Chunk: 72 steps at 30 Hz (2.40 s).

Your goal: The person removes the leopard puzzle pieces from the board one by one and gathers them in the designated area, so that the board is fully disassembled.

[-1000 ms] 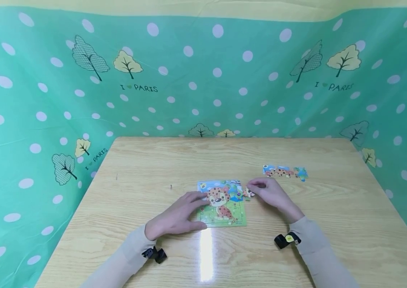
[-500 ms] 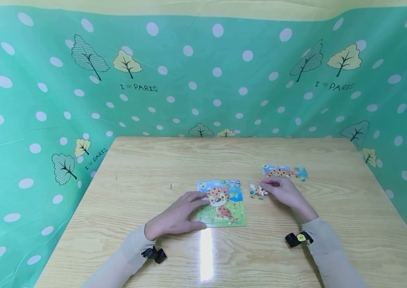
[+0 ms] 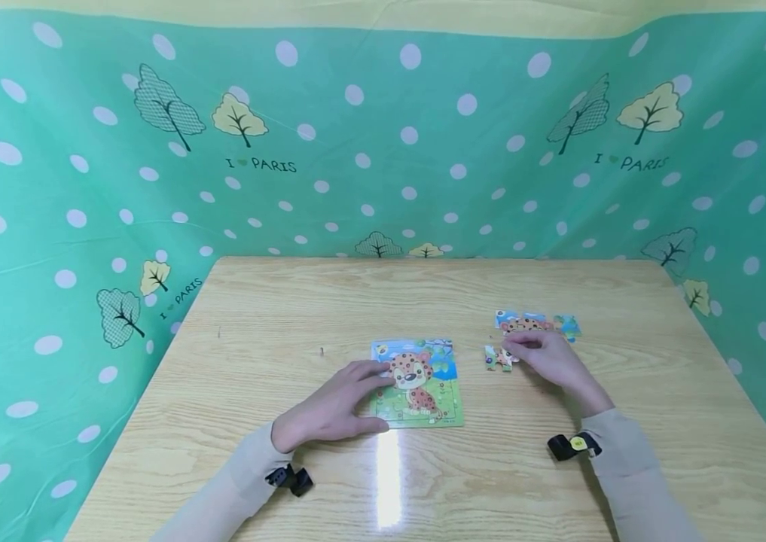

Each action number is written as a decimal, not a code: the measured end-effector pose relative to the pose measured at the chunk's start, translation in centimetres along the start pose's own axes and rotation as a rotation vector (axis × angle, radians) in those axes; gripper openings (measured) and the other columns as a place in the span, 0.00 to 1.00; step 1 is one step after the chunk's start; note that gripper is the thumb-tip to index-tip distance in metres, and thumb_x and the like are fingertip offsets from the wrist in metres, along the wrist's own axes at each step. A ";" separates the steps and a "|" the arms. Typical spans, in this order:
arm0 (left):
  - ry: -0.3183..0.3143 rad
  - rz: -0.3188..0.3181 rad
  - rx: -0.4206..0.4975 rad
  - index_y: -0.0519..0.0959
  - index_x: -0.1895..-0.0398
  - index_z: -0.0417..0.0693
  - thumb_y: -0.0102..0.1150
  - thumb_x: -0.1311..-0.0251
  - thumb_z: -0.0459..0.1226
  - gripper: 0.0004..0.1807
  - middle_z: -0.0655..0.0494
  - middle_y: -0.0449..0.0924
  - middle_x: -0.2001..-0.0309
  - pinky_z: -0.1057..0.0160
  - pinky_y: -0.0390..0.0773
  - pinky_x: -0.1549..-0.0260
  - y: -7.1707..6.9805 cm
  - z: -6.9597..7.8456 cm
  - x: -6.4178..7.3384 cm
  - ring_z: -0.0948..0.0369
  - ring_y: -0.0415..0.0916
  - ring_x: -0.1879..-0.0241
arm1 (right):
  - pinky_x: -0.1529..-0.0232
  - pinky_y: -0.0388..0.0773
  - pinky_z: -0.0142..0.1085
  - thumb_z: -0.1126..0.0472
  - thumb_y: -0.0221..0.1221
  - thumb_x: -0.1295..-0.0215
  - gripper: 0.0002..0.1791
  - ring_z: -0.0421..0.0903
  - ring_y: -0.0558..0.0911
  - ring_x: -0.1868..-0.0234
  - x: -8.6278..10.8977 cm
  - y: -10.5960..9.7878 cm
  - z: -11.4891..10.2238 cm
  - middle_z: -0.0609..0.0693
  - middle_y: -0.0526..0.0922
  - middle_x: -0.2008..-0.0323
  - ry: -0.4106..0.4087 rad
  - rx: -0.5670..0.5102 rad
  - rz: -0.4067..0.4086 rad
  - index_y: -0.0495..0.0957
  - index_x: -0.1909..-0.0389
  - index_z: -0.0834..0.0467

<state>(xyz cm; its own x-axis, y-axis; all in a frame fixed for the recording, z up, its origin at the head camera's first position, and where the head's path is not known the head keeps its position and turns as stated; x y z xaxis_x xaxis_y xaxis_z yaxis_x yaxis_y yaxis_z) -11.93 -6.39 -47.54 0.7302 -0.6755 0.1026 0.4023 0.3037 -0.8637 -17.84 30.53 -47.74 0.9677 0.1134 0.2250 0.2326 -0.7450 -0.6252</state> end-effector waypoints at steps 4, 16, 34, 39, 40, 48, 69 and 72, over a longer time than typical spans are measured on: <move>-0.003 0.001 -0.003 0.70 0.21 0.55 0.66 0.32 0.58 0.40 0.54 0.59 0.16 0.44 0.58 0.18 0.1 -0.1 0.0 0.52 0.55 0.17 | 0.65 0.77 0.32 0.42 0.60 0.21 0.31 0.45 0.77 0.56 -0.1 -0.6 0.2 0.64 0.84 0.42 -0.007 0.059 0.019 0.82 0.36 0.65; 0.000 0.002 -0.001 0.70 0.21 0.55 0.66 0.32 0.58 0.40 0.54 0.59 0.16 0.45 0.59 0.18 0.1 0.0 0.1 0.52 0.55 0.17 | 0.52 0.75 0.38 0.45 0.58 0.19 0.28 0.63 0.80 0.42 -0.4 -1.6 0.5 0.68 0.82 0.40 -0.001 0.147 0.048 0.83 0.39 0.66; -0.002 0.003 -0.003 0.71 0.21 0.54 0.67 0.33 0.58 0.40 0.53 0.59 0.16 0.43 0.59 0.18 -0.2 0.2 0.2 0.51 0.56 0.17 | 0.43 0.79 0.61 0.49 0.60 0.20 0.22 0.67 0.82 0.42 -1.1 -1.9 0.6 0.69 0.86 0.45 -0.069 0.220 0.138 0.87 0.46 0.65; -0.001 0.001 0.005 0.71 0.21 0.54 0.67 0.32 0.58 0.40 0.53 0.59 0.16 0.43 0.59 0.18 -0.2 0.3 0.1 0.50 0.56 0.17 | 0.44 0.80 0.60 0.50 0.60 0.21 0.22 0.67 0.83 0.43 -0.8 -1.9 0.3 0.69 0.86 0.44 -0.064 0.203 0.155 0.87 0.46 0.65; -0.001 0.002 0.006 0.71 0.21 0.54 0.67 0.32 0.58 0.40 0.53 0.59 0.16 0.43 0.60 0.18 -0.2 0.2 0.1 0.50 0.56 0.17 | 0.43 0.80 0.61 0.49 0.60 0.21 0.22 0.67 0.83 0.42 -0.7 -1.9 0.2 0.70 0.86 0.44 -0.059 0.197 0.154 0.87 0.46 0.65; 0.003 0.002 0.003 0.71 0.21 0.54 0.66 0.32 0.58 0.40 0.53 0.59 0.16 0.43 0.60 0.18 -0.2 0.2 0.0 0.51 0.56 0.17 | 0.45 0.83 0.57 0.51 0.61 0.21 0.20 0.66 0.83 0.42 -0.4 -1.5 -0.7 0.69 0.86 0.42 -0.074 0.173 0.187 0.87 0.45 0.64; -0.006 0.004 0.011 0.71 0.21 0.55 0.67 0.33 0.59 0.41 0.54 0.59 0.16 0.41 0.60 0.19 0.2 -0.1 0.4 0.51 0.57 0.17 | 0.58 0.79 0.33 0.56 0.66 0.26 0.10 0.41 0.83 0.60 1.4 6.7 -6.3 0.49 0.90 0.59 -0.227 0.090 0.038 0.89 0.52 0.56; -0.004 0.006 0.009 0.71 0.21 0.55 0.67 0.33 0.59 0.41 0.54 0.59 0.16 0.42 0.60 0.19 0.2 -0.1 0.3 0.51 0.57 0.17 | 0.64 0.80 0.31 0.56 0.68 0.28 0.09 0.40 0.82 0.65 1.4 8.1 -7.2 0.46 0.89 0.63 -0.254 0.056 0.011 0.89 0.53 0.56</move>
<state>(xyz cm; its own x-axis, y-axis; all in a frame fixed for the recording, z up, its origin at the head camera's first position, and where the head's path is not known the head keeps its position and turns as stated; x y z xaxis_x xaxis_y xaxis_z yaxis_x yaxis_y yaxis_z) -11.69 -6.61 -47.77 0.7352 -0.6706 0.0992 0.4028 0.3144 -0.8596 -15.31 19.90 -47.15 0.9619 0.2719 0.0276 0.2200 -0.7107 -0.6682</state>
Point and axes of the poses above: each hand's wrist, its own x-axis away from the middle knuckle, its own y-axis out of the palm, z = x × y, the point moved 5 cm from there along -x, towards the middle knuckle
